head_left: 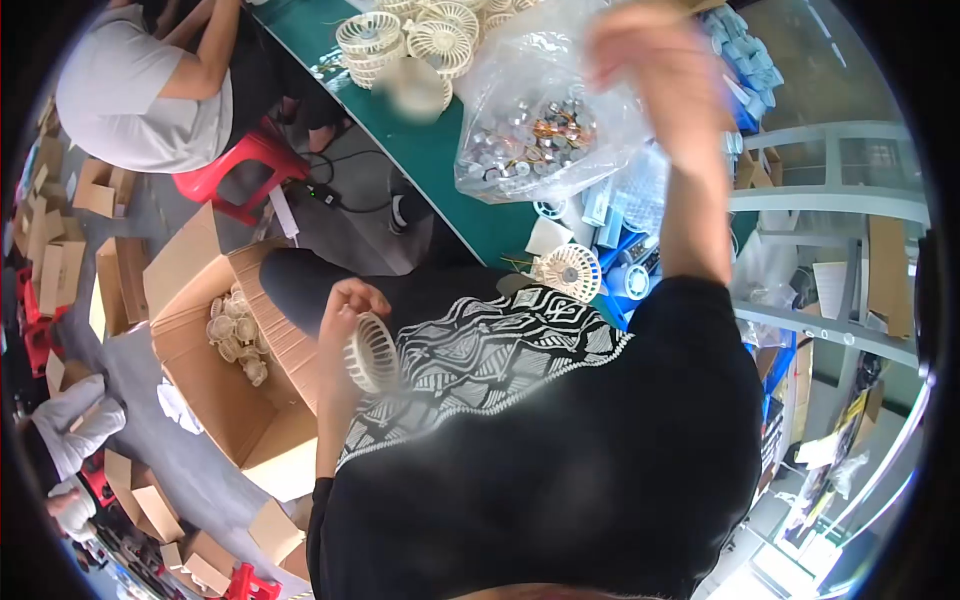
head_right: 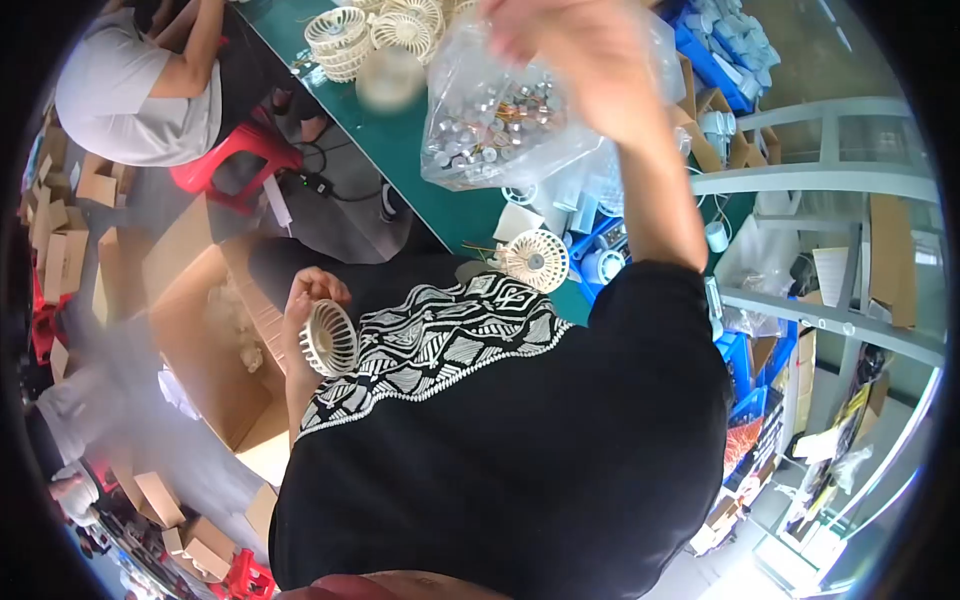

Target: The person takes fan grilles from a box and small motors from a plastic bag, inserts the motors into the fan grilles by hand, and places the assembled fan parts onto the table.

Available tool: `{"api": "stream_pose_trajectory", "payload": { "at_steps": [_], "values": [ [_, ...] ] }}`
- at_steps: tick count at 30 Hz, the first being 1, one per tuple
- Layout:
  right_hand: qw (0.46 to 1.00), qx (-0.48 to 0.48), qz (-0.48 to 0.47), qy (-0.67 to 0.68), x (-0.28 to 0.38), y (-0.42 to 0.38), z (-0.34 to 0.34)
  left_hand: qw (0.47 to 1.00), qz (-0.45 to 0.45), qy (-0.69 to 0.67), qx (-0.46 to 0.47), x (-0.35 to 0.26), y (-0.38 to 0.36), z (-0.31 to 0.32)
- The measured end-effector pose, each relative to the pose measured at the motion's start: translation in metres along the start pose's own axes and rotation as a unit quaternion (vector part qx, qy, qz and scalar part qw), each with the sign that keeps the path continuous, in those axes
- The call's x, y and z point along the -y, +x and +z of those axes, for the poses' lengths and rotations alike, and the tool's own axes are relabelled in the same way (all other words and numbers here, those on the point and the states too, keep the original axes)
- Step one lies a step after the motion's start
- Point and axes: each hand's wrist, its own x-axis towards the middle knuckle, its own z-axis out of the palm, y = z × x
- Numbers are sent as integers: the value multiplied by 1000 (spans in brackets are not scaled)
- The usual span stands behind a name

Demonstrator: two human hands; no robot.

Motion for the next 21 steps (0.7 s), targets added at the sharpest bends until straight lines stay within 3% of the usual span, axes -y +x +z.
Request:
{"api": "stream_pose_trajectory", "payload": {
  "at_steps": [1,2,4,9,10,11,12,15,21],
  "values": [
    [969,160,188,-6,-2,-3,27,999,-21,18,-17,-2,-8,2],
    [915,290,184,-213,-42,-15,37,998,-38,37,-34,-5,-12,3],
    [810,321,266,-412,-113,-52,46,994,-68,64,-58,-10,-12,2],
    [825,122,295,-467,-203,-85,47,987,-108,104,-63,-27,-4,12],
    [834,123,295,-450,-200,-80,49,984,-99,131,-69,-32,-1,15],
    [795,297,170,-501,-217,-79,41,987,-92,124,-35,-28,3,7],
    [802,258,273,-464,-191,-66,48,990,-83,118,-3,-23,9,-4],
    [830,197,240,-463,-189,-70,45,991,-74,110,12,-18,19,-7],
    [851,188,274,-407,-176,-59,42,997,-69,19,-25,3,22,-6]
  ]
}}
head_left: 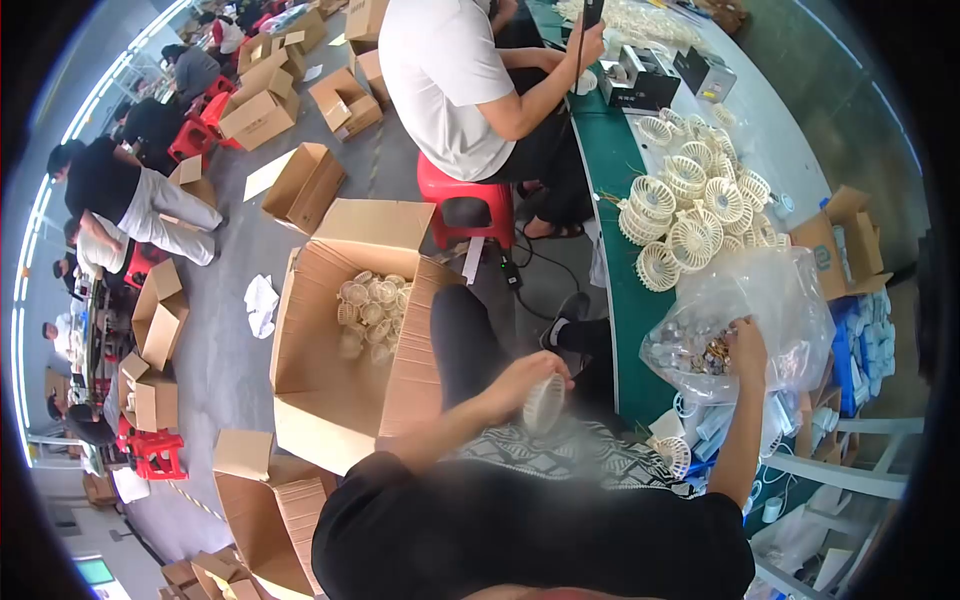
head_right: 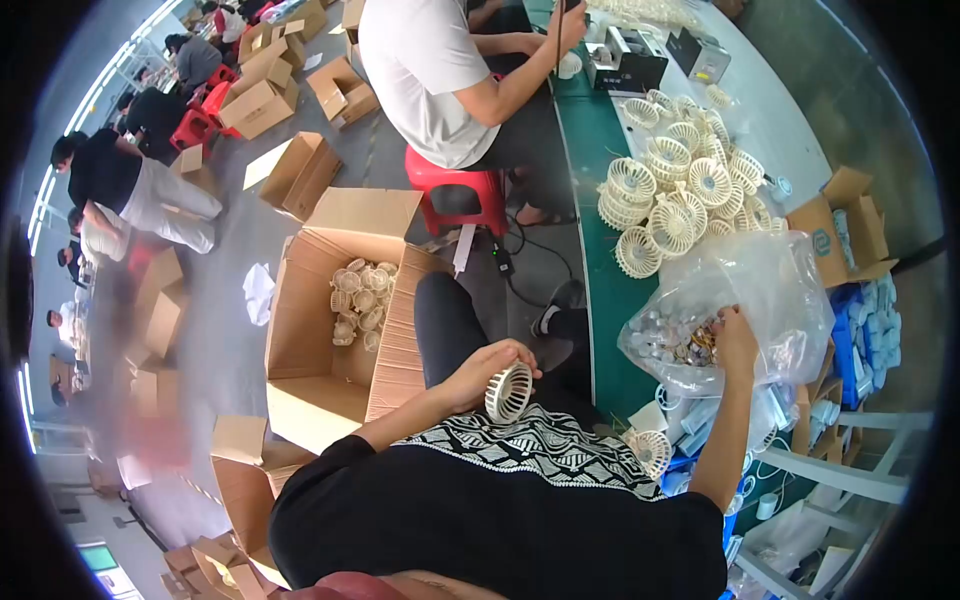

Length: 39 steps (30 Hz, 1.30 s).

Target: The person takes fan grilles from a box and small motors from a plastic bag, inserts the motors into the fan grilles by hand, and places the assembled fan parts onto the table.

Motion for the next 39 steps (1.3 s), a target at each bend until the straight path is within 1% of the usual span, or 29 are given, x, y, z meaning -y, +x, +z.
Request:
{"api": "stream_pose_trajectory", "payload": {
  "at_steps": [2,3,5,7,8,10,11,12,13,14,15,16,17,18,19,21,23,25,27,30,31,33,34,37,39],
  "values": [
    [999,-53,10,-7,24,-14,-17,1000,16,-14,17,-1,-6,1],
    [995,-95,-24,-6,29,-22,-22,999,25,-19,26,-2,-8,0],
    [981,-173,-92,-3,39,-42,-29,999,33,-24,4,-3,-9,-5],
    [975,-181,-86,100,75,-65,-56,999,43,-3,-27,-1,-10,-8],
    [969,-180,-79,149,94,-79,-68,999,34,-14,-24,-1,-9,-9],
    [929,-132,-101,332,127,-100,-79,997,57,39,-33,-1,-3,-2],
    [904,-94,-154,387,142,-110,-73,995,69,65,-36,2,0,4],
    [871,-61,-210,440,159,-116,-63,990,88,111,-19,5,5,4],
    [848,24,-214,485,176,-125,-53,984,101,146,-10,3,9,10],
    [843,27,-250,476,200,-133,-49,985,109,135,3,7,13,12],
    [842,57,-251,475,212,-138,-41,985,116,123,16,10,15,12],
    [843,93,-239,472,217,-139,-33,986,111,124,0,9,12,16],
    [845,161,-215,462,217,-138,-29,986,108,125,-17,6,9,21],
    [852,164,-234,439,218,-136,-25,986,105,123,-35,5,7,22],
    [858,174,-246,416,217,-140,-18,974,138,177,-22,4,9,17],
    [870,109,-311,367,218,-144,10,949,173,263,11,7,12,1],
    [868,77,-330,362,223,-148,18,974,142,176,-13,6,7,11],
    [862,68,-329,378,219,-147,23,977,155,148,2,10,8,9],
    [867,76,-305,387,219,-149,24,974,193,118,14,18,10,7],
    [849,93,-301,424,218,-151,26,981,183,53,28,24,5,10],
    [850,105,-291,425,217,-153,26,983,174,52,12,25,2,12],
    [851,127,-276,428,216,-154,25,981,187,44,-4,25,2,13],
    [850,117,-285,428,215,-154,26,981,187,41,2,27,1,9],
    [858,135,-319,378,214,-154,25,973,215,75,27,30,3,1],
    [853,98,-339,385,213,-154,32,973,215,78,31,30,3,2]
  ]
}}
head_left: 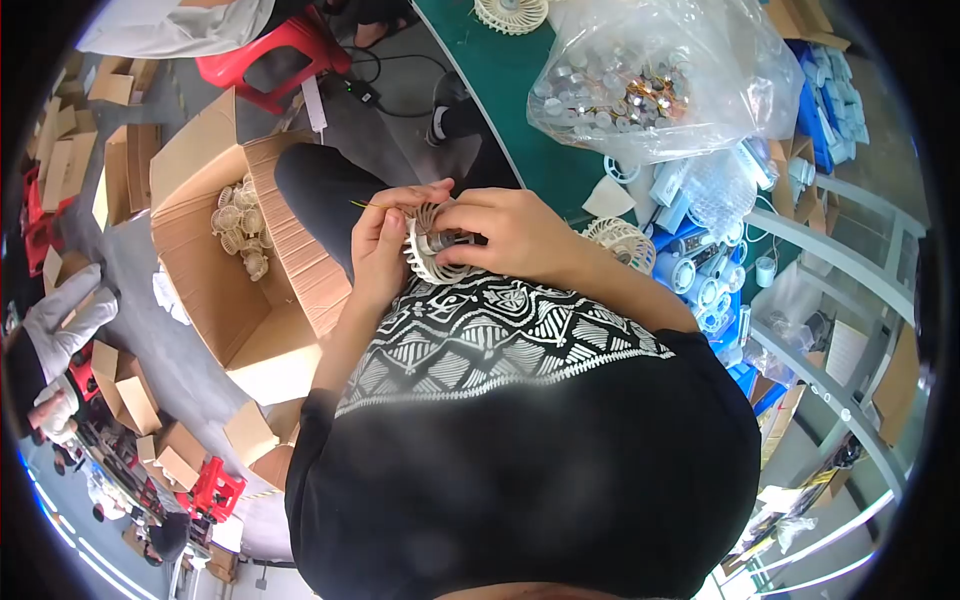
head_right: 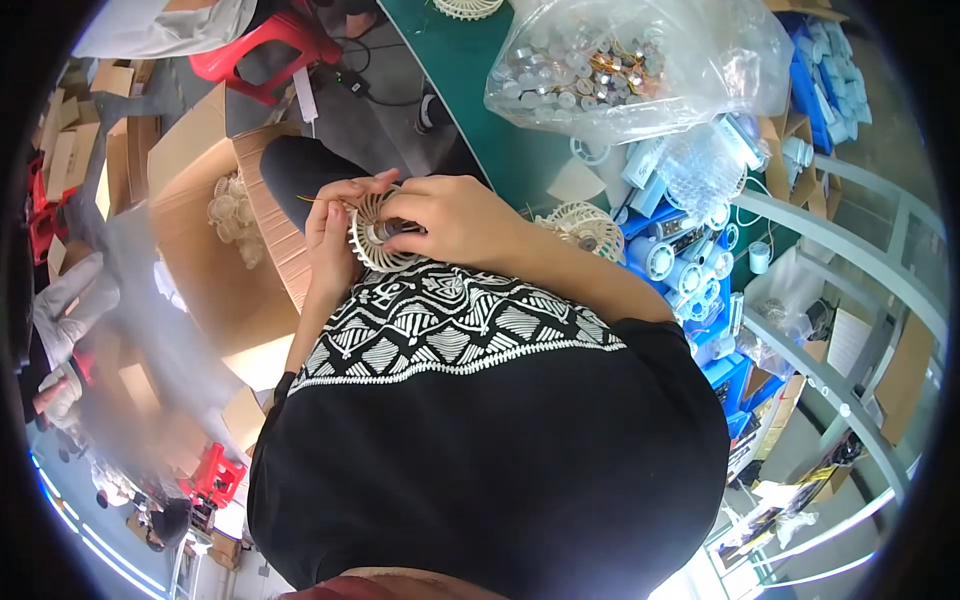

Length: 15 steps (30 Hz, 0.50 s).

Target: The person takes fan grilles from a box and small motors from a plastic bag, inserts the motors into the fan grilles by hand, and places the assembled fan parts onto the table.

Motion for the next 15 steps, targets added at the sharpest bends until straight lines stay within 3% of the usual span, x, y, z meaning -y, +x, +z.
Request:
{"api": "stream_pose_trajectory", "payload": {
  "at_steps": [10,15],
  "values": [
    [999,-21,40,11,11,0,-1,1000,5,22,10,-6,-1,13],
    [994,-30,91,51,11,-4,-2,980,136,133,57,0,3,12]
  ]
}}
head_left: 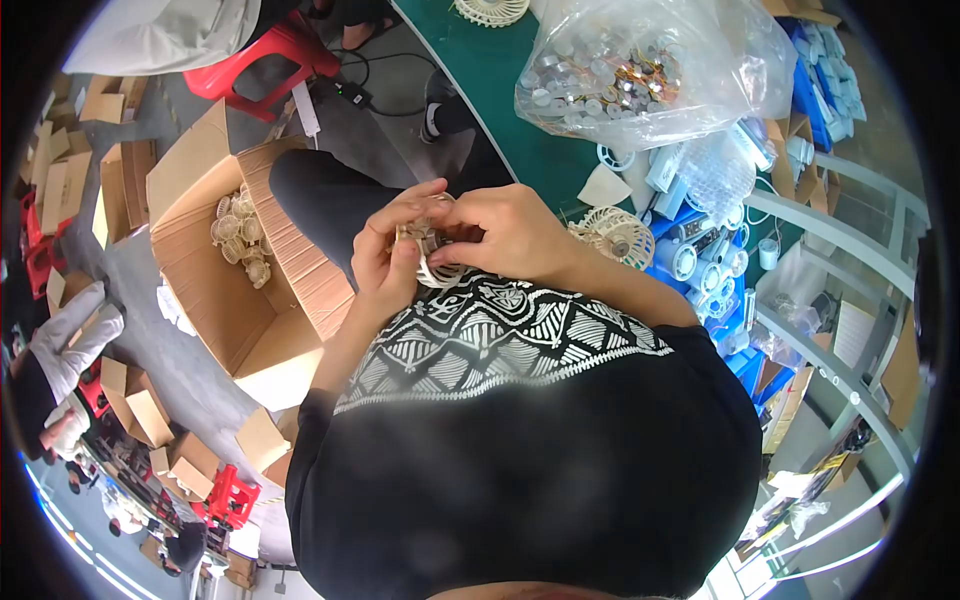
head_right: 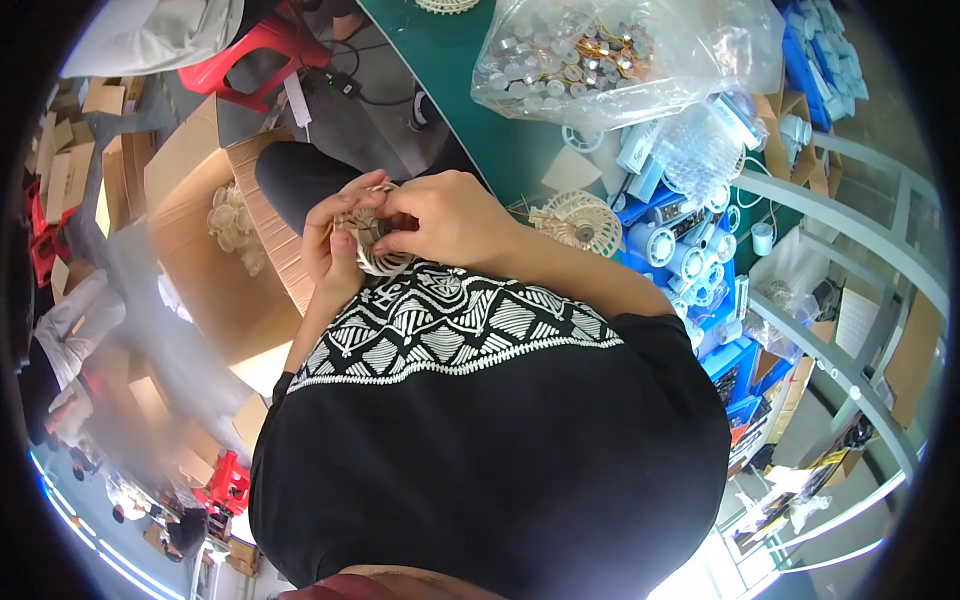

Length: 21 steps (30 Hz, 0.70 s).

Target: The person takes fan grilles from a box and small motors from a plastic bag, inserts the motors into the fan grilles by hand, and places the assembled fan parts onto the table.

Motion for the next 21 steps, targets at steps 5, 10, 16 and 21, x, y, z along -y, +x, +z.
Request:
{"api": "stream_pose_trajectory", "payload": {
  "at_steps": [5,10,16,21],
  "values": [
    [993,-82,-27,76,7,-8,1,992,87,51,79,-3,18,-6],
    [964,-242,-92,-59,17,-45,-5,980,97,-36,172,10,34,19],
    [929,-337,73,-134,43,-129,-22,967,16,-155,202,32,40,94],
    [850,-365,208,-316,13,-181,-40,928,-78,100,350,76,38,109]
  ]
}}
